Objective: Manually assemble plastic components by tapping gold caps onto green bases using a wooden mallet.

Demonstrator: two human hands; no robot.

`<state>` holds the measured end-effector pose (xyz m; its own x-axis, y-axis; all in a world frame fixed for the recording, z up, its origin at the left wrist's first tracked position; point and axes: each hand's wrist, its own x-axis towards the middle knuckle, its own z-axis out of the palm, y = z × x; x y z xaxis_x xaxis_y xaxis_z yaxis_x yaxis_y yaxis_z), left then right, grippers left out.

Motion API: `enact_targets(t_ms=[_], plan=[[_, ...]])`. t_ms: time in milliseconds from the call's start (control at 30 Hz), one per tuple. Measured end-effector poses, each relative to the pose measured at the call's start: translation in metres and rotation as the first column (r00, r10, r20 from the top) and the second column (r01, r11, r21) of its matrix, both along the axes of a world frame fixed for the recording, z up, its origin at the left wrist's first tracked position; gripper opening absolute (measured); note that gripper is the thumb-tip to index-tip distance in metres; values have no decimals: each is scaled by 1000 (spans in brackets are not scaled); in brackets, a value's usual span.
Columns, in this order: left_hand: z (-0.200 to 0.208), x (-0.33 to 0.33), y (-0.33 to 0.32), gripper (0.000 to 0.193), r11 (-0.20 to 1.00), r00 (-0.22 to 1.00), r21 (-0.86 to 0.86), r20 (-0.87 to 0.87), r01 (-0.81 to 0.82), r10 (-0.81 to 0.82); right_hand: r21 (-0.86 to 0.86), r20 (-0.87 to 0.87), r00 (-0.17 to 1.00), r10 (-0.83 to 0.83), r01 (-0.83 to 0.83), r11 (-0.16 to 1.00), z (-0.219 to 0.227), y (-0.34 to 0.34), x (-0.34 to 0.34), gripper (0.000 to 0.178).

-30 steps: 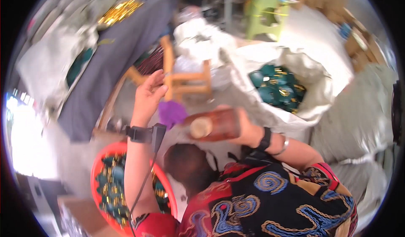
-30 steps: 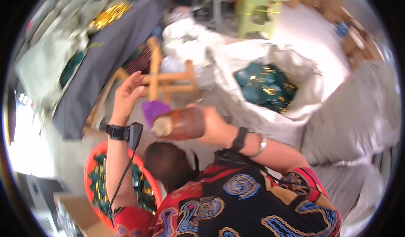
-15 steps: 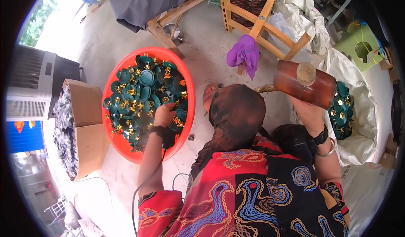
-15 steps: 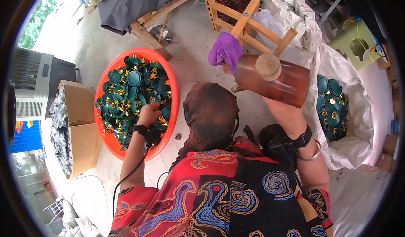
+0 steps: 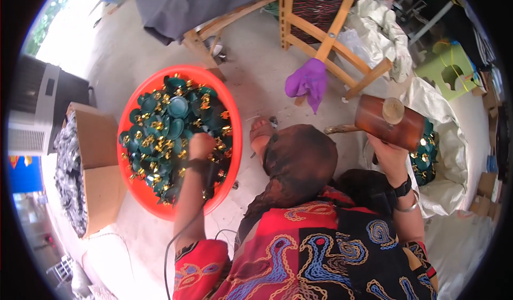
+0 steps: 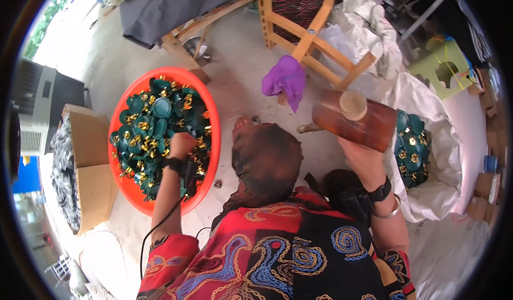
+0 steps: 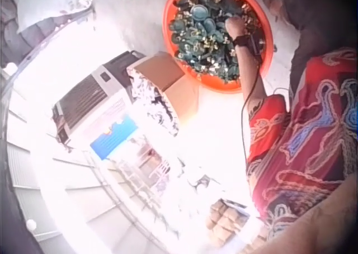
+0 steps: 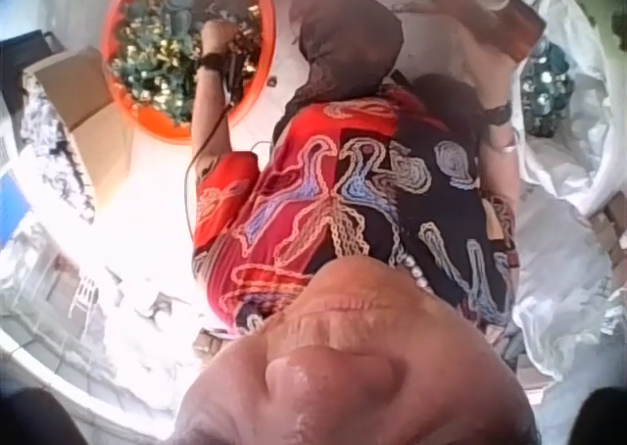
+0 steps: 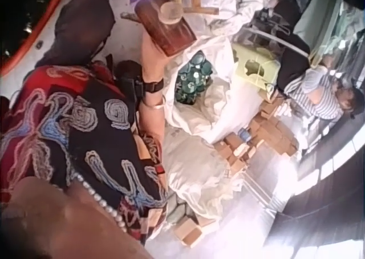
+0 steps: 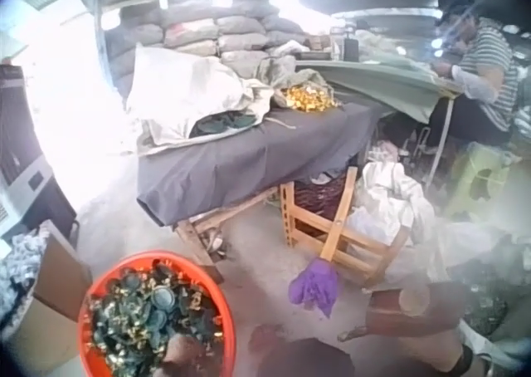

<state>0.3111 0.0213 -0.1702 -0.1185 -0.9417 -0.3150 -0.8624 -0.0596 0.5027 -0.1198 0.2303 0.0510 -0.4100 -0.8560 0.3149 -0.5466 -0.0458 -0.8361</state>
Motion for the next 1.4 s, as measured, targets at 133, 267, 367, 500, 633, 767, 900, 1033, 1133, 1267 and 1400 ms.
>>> enact_targets(t_ms=[133, 267, 367, 500, 633, 767, 900, 1033, 1133, 1267, 1400], plan=[[119, -70, -19, 19, 975, 633, 206, -744, -84, 212, -57, 40, 997, -70, 72, 996, 9, -16, -10, 33], [173, -170, -24, 22, 969, 333, 209, -930, 129, 157, -146, -16, 996, -93, 89, 985, 39, -49, -10, 30], [168, -230, -34, 22, 926, 277, 194, -955, 324, 103, -203, 8, 995, -103, 102, 974, 65, -72, -2, 31], [158, -279, -38, 19, 925, 343, 189, -937, 330, 69, -249, -179, 977, -118, 71, 966, 83, -102, -2, 27], [155, -294, -37, 17, 924, 392, 215, -917, 315, 80, -240, -360, 933, -6, -86, 967, 76, -128, -14, 26], [150, -292, -39, 18, 931, 399, 176, -916, 320, 36, -302, -344, 937, 52, -163, 939, 69, -150, -10, 22], [158, -295, -34, 29, 919, 614, -373, -698, 127, -368, -221, -508, 860, 52, -188, 957, 72, -159, -11, 20], [178, -310, -29, 29, 625, 543, -774, -481, 107, -689, -213, -413, 905, 99, -202, 956, 73, -163, -6, 16], [164, -312, -30, 22, 706, 597, -656, -463, 266, -655, -103, -528, 841, 116, -199, 975, 88, -161, -7, 15], [159, -311, -26, 18, 740, 537, -643, -560, 199, -631, -191, -538, 834, -122, 20, 981, 165, -145, -26, 32], [159, -314, -27, 15, 776, 504, -614, -629, 145, -592, -305, -593, 740, -318, 159, 939, 200, -124, -20, 21]])
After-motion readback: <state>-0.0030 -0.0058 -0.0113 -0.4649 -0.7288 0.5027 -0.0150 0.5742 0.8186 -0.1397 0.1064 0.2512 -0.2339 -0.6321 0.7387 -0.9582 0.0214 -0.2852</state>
